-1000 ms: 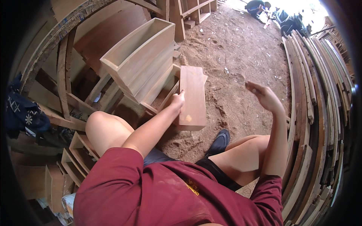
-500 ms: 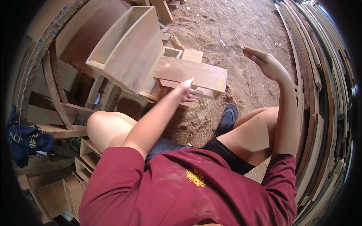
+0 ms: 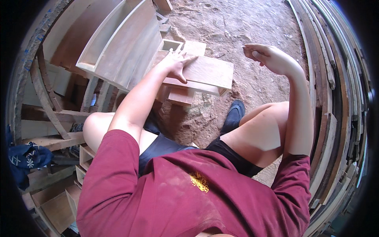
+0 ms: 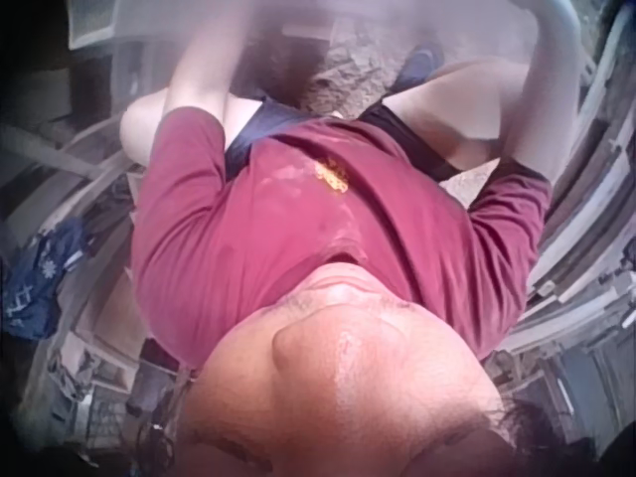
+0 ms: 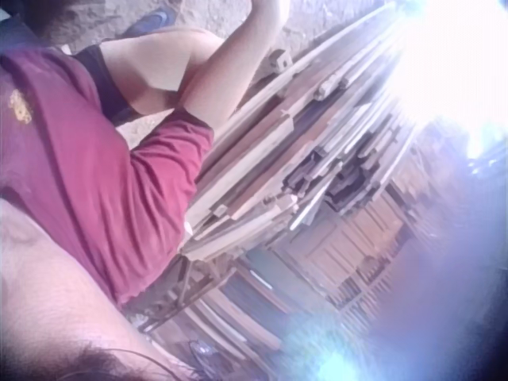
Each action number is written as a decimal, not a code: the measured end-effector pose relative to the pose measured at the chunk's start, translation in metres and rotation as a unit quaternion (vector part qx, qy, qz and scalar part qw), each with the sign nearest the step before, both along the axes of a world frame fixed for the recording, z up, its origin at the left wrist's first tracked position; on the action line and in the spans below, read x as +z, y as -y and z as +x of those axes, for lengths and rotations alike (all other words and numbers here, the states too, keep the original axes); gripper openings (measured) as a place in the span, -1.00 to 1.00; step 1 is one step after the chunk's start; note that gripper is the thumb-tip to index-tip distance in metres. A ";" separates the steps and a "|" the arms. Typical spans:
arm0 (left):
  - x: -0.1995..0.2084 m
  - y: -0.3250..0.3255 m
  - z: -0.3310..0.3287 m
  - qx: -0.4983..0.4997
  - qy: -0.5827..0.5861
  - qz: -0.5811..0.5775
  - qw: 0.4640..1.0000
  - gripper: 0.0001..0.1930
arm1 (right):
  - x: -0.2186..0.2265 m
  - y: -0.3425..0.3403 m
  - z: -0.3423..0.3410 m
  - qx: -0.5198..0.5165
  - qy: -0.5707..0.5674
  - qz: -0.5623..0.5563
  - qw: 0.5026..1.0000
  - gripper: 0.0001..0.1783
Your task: The person sits on the ground and assembles a wooden drawer unit by inserting a wooden panel into a frame. They repeatedly adjust and press the panel into place, then remove it and reinsert it multiple times.
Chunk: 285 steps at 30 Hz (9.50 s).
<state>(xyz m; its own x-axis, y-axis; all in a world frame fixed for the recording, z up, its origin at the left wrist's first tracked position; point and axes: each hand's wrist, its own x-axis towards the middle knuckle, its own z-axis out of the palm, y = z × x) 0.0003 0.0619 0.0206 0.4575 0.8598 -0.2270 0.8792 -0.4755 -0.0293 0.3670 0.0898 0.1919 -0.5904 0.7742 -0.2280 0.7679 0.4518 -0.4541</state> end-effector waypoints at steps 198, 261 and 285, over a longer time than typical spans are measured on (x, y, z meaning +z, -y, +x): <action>-0.037 0.080 0.051 0.427 0.093 0.084 0.896 0.29 | -0.302 -0.020 -0.133 0.197 -0.047 -0.081 0.976 -0.68; 0.083 0.105 0.137 0.139 0.591 0.003 0.795 -0.56 | -0.036 0.398 0.311 -0.237 -0.878 0.082 0.408 -0.16; 0.112 0.153 0.079 -0.044 0.439 0.361 0.822 -0.64 | -0.056 0.142 -0.042 -0.095 -0.632 -0.301 0.708 -0.68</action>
